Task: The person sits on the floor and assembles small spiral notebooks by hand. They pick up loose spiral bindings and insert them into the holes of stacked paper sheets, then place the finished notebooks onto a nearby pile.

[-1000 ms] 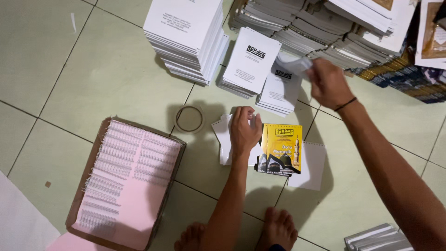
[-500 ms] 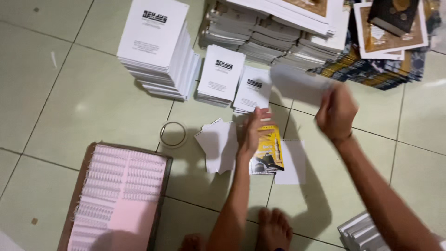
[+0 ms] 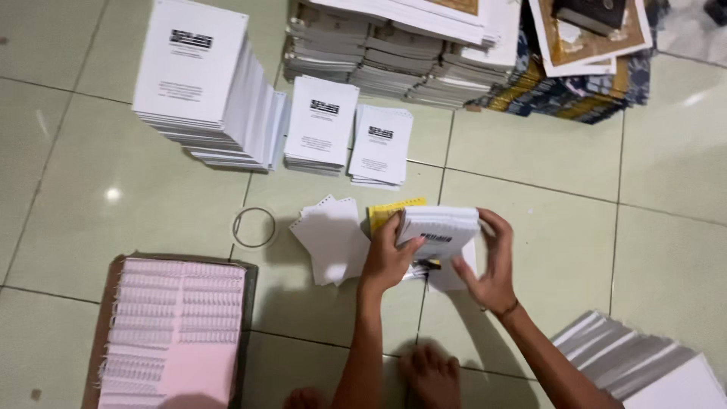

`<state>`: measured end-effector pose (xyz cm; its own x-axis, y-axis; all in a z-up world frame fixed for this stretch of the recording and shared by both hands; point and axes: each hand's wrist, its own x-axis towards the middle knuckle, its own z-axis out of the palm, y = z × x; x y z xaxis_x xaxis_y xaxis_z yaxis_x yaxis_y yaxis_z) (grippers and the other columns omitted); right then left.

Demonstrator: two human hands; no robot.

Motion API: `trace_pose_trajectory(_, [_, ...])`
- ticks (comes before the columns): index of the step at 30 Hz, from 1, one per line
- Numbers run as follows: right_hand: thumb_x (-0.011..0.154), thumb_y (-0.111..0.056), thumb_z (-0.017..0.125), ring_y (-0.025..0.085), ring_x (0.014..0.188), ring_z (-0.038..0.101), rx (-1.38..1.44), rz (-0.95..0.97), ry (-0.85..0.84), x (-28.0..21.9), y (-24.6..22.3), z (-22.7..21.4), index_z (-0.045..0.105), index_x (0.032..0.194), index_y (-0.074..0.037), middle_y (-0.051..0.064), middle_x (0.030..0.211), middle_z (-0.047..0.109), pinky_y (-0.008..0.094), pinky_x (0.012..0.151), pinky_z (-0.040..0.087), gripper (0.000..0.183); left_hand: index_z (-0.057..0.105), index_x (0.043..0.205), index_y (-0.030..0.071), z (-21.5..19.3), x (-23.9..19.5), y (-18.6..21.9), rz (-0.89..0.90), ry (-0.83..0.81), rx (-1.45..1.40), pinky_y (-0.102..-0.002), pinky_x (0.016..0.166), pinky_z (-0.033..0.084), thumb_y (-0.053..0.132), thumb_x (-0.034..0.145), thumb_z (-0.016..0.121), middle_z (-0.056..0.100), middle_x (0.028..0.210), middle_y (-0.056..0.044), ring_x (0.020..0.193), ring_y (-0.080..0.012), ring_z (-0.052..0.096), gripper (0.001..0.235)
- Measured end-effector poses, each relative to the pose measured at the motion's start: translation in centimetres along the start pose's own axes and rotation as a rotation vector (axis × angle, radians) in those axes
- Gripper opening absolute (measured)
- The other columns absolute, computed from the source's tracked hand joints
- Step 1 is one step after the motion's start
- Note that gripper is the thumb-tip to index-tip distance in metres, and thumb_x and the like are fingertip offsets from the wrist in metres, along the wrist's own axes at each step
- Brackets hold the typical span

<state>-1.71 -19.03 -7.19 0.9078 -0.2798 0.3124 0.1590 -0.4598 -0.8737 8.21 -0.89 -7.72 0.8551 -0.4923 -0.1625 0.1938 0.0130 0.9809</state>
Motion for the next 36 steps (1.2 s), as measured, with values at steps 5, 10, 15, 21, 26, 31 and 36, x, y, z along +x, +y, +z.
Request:
trace_pose_trajectory(5, [0.083,-0.005,0.078,0.027,0.124,0.059,0.326,0.233,-0.026,-2.0,3.8,2.1,0.043,0.133,0.004,0.019,0.134,0.056,0.047,0.106,0.049,0.062,0.054,0.098,0.004,1.1,-1.2,-2.8,0.155,0.05,0.266,-0.042,0.082,0.053,0.023,0.085,0.082,0.063,0.084,-0.017,0.089,-0.0342,0.069,0.036])
trace_pose_trajectory(10, [0.085,0.004,0.073,0.025,0.11,0.062,0.369,0.215,0.004,-2.5,3.4,3.9,0.05,0.121,0.004,0.017,0.117,0.064,0.05,0.097,0.053,0.042,0.058,0.108,0.002,-0.2,-1.8,-1.2,0.205,0.019,0.173,-0.046,0.091,0.052,0.009,0.087,0.075,0.068,0.096,-0.018,0.099,-0.0361,0.069,0.028])
trace_pose_trajectory(15, [0.082,0.007,0.075,0.033,0.107,0.07,0.398,0.088,-0.03,-1.5,0.1,4.0,0.043,0.104,-0.002,0.023,0.109,0.071,0.049,0.096,0.051,0.04,0.062,0.099,0.01,-0.2,-2.5,-2.0,0.273,-0.014,0.102,-0.034,0.088,0.051,-0.003,0.07,0.079,0.069,0.099,-0.007,0.094,-0.0205,0.067,0.036])
trace_pose_trajectory(21, [0.081,0.008,0.075,0.032,0.105,0.066,0.358,0.051,0.008,-2.4,1.2,4.1,0.041,0.109,-0.004,0.018,0.105,0.065,0.05,0.1,0.047,0.046,0.057,0.098,0.012,1.5,-3.0,-3.3,0.332,0.127,0.142,-0.036,0.091,0.051,-0.006,0.072,0.077,0.068,0.097,-0.008,0.096,-0.0275,0.07,0.037])
trace_pose_trajectory(26, [0.075,0.002,0.076,0.033,0.116,0.057,0.146,-0.016,-0.042,-0.6,-1.9,1.6,0.039,0.123,-0.003,0.018,0.118,0.056,0.053,0.108,0.04,0.06,0.064,0.095,0.01,1.1,-2.4,-4.1,0.288,0.079,0.18,-0.038,0.084,0.056,-0.004,0.074,0.081,0.073,0.091,-0.01,0.093,-0.0308,0.073,0.029])
trace_pose_trajectory(31, [0.068,-0.02,0.073,0.035,0.124,0.05,-0.372,-0.391,-0.125,1.9,-9.0,0.5,0.051,0.131,-0.008,0.011,0.128,0.057,0.052,0.112,0.034,0.068,0.062,0.099,0.008,0.9,-1.8,-4.5,0.335,0.065,0.238,-0.045,0.082,0.056,0.0,0.07,0.083,0.071,0.092,-0.016,0.092,-0.0396,0.071,0.037])
trace_pose_trajectory(36, [0.073,-0.013,0.063,0.039,0.125,0.052,-1.08,-0.325,-0.42,0.5,-6.7,3.2,0.045,0.146,-0.009,0.015,0.128,0.055,0.06,0.111,0.03,0.075,0.062,0.101,0.009,1.3,-2.3,-1.7,0.263,0.109,0.228,-0.045,0.091,0.052,0.002,0.065,0.079,0.07,0.094,-0.016,0.095,-0.0367,0.069,0.041])
